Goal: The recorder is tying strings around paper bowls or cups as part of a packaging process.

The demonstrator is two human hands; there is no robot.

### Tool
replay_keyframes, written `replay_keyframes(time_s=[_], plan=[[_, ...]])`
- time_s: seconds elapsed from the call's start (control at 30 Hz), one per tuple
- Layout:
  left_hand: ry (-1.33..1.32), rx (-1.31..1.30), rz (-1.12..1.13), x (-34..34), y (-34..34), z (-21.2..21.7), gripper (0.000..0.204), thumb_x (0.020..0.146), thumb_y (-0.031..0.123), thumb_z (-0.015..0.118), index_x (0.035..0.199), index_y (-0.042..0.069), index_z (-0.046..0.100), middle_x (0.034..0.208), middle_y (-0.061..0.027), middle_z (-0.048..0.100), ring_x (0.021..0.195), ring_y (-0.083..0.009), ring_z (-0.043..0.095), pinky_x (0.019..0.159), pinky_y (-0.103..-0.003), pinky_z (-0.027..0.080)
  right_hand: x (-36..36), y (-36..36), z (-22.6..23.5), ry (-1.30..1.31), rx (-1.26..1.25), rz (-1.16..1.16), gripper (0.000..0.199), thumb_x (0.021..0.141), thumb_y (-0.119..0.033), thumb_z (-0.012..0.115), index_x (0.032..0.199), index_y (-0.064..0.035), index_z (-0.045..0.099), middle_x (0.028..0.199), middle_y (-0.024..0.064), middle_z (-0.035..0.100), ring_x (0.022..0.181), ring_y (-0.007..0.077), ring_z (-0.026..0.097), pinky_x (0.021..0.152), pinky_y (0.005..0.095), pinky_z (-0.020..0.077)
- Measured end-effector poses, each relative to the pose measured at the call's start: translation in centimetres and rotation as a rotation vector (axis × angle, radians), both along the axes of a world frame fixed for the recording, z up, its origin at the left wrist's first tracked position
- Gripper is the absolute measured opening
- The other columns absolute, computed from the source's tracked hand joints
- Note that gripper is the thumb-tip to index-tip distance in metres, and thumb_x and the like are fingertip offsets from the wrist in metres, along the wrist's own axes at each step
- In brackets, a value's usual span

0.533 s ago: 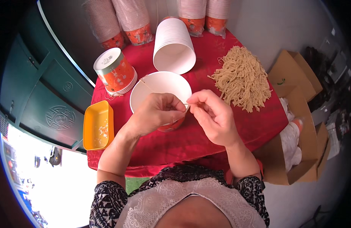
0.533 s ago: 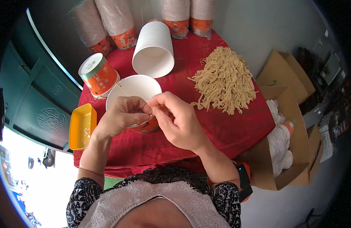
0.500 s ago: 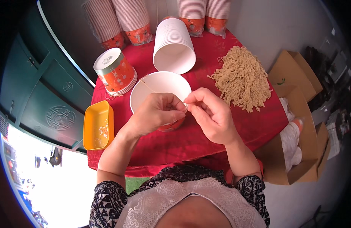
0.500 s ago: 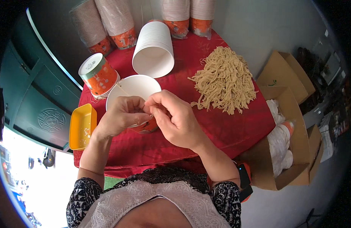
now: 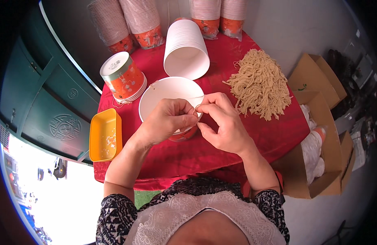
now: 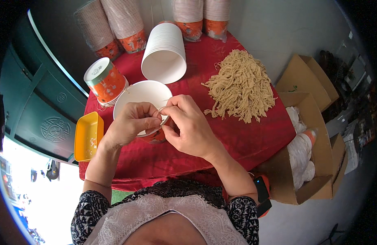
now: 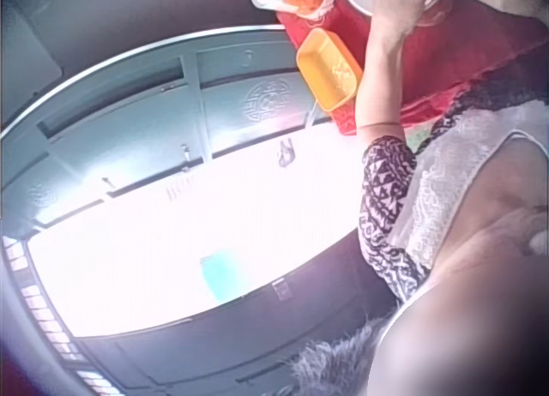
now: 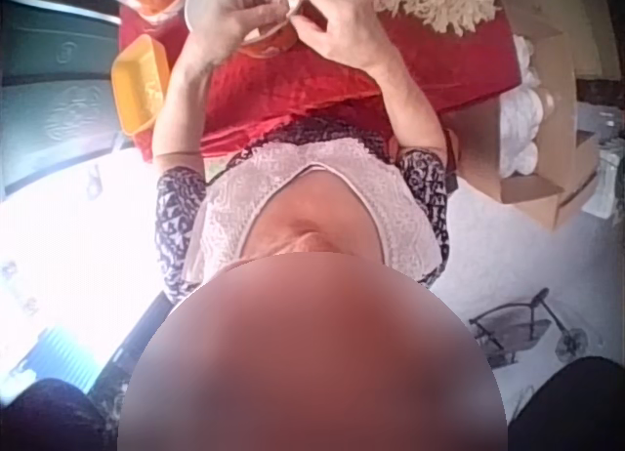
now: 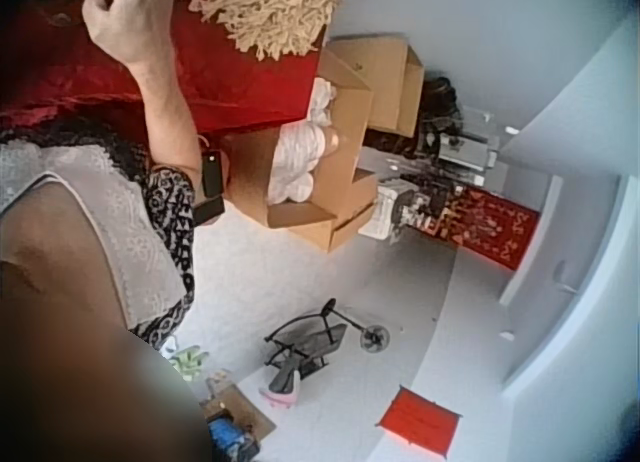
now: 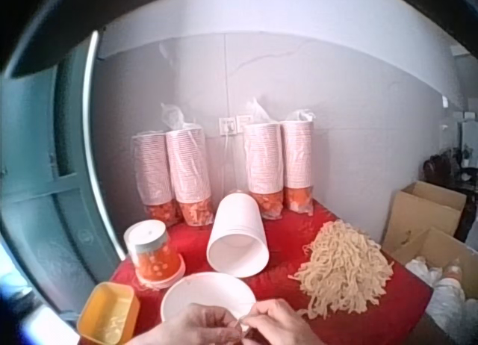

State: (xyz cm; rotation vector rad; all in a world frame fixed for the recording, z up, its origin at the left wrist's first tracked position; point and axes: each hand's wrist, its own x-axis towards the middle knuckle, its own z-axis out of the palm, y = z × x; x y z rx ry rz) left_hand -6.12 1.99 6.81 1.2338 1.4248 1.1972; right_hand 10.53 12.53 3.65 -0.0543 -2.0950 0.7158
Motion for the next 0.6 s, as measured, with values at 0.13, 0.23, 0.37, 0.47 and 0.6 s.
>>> replay_keyframes(time_s=[0.13,0.23,0.37,0.47,0.6], plan=[[-0.049,-0.025,-0.044,-0.2,0.1,0.2,0.010,0.090,0.007,0.066,0.085,-0.001,0.064,0.073,0.0007,0.060,0.067,-0.0053,0.052,0.057,-0.021,0.040,-0.4,0.2,-0.9,0.016,0.056,-0.052,0.025,0.071,0.008,0.069,0.094,0.0025,0.059,0.101,0.0131,0.055,0.091,0.0281,0.058,0.077,0.0359,0.0491],[-0.024,-0.004,-0.040,-0.2,0.2,0.0,0.009,0.089,0.005,0.066,0.086,-0.002,0.063,0.075,-0.0018,0.061,0.065,-0.0070,0.053,0.057,-0.021,0.041,-0.8,0.2,-1.5,0.036,0.040,-0.052,0.021,0.073,0.010,0.067,0.090,0.0023,0.059,0.097,0.0127,0.055,0.089,0.0282,0.058,0.075,0.0354,0.0489],[-0.007,0.016,0.008,-0.1,0.3,-0.1,0.006,0.087,0.002,0.066,0.087,-0.003,0.061,0.076,-0.0050,0.062,0.064,-0.0090,0.055,0.057,-0.021,0.042,-0.6,0.0,-1.5,0.083,0.008,-0.046,0.018,0.073,0.011,0.066,0.085,0.0010,0.058,0.092,0.0119,0.055,0.086,0.0277,0.058,0.072,0.0362,0.0486],[-0.023,0.019,0.011,-0.3,0.3,-0.4,0.006,0.087,0.001,0.065,0.086,-0.003,0.061,0.077,-0.0062,0.063,0.065,-0.0095,0.056,0.058,-0.022,0.043,-0.2,-0.4,-1.4,0.097,-0.008,-0.030,0.017,0.072,0.009,0.068,0.082,-0.0002,0.058,0.090,0.0112,0.054,0.084,0.0280,0.057,0.070,0.0376,0.0483],[-0.006,0.004,0.003,-0.7,0.3,-0.4,0.005,0.086,-0.001,0.066,0.086,-0.002,0.060,0.079,-0.0060,0.064,0.067,-0.0094,0.057,0.060,-0.022,0.046,0.0,-0.8,-1.5,0.079,0.077,-0.026,0.017,0.073,0.007,0.069,0.082,-0.0018,0.058,0.089,0.0096,0.053,0.081,0.0265,0.056,0.069,0.0368,0.0465]])
